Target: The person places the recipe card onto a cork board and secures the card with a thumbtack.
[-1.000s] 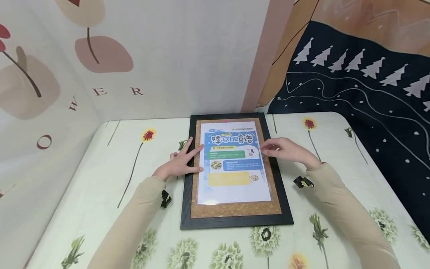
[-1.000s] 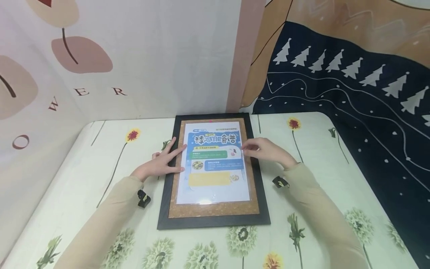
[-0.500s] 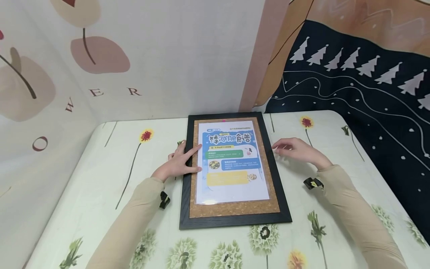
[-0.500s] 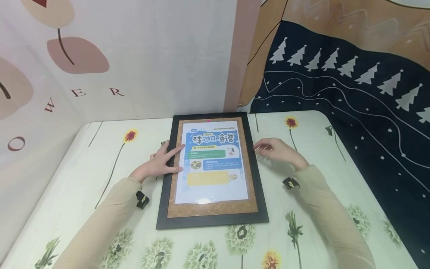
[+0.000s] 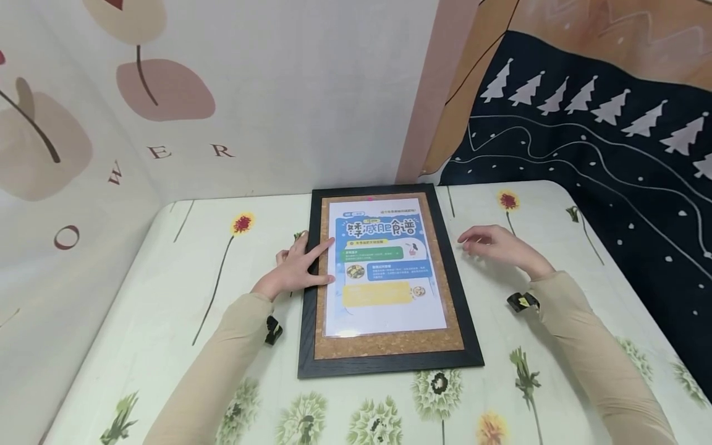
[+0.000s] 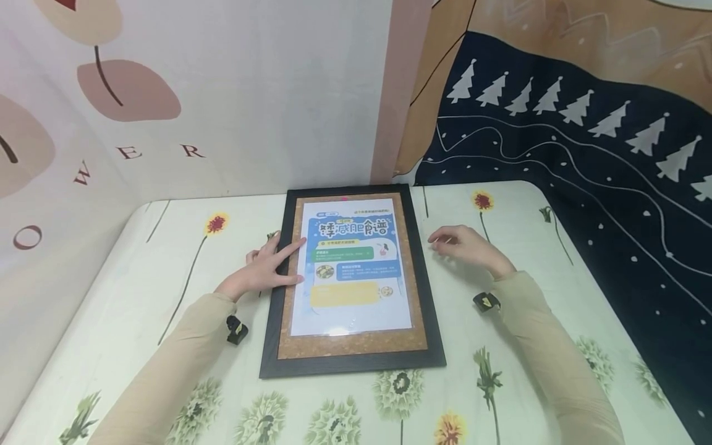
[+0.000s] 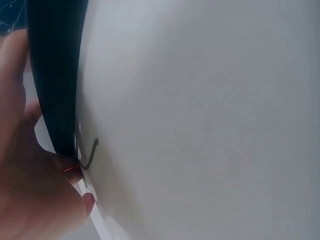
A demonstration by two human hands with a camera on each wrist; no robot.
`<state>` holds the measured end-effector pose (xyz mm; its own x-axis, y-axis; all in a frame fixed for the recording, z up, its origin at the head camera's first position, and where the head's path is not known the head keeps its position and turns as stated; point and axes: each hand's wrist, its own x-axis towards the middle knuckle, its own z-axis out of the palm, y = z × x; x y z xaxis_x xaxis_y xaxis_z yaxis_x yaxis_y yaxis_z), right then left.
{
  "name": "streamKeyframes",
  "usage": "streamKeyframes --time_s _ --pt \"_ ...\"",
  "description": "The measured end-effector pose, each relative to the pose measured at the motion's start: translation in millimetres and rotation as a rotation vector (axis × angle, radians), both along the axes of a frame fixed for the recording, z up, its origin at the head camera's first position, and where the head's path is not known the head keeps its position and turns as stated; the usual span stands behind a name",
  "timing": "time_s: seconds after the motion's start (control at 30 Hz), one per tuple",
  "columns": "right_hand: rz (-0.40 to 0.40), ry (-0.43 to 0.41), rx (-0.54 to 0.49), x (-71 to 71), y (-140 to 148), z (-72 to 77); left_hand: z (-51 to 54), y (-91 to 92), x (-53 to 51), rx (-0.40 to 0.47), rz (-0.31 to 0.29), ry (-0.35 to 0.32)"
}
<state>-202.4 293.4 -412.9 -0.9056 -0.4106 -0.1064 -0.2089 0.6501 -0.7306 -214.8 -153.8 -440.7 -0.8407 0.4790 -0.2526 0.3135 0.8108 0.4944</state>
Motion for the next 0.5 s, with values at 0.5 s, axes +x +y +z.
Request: streamKeyframes --time_s 0.5 --pt "-0.091 -0.056 0.025 -1.1 11.4 -0.9 0.4 -2.0 -0.9 -0.019 -0.021 -0.005"
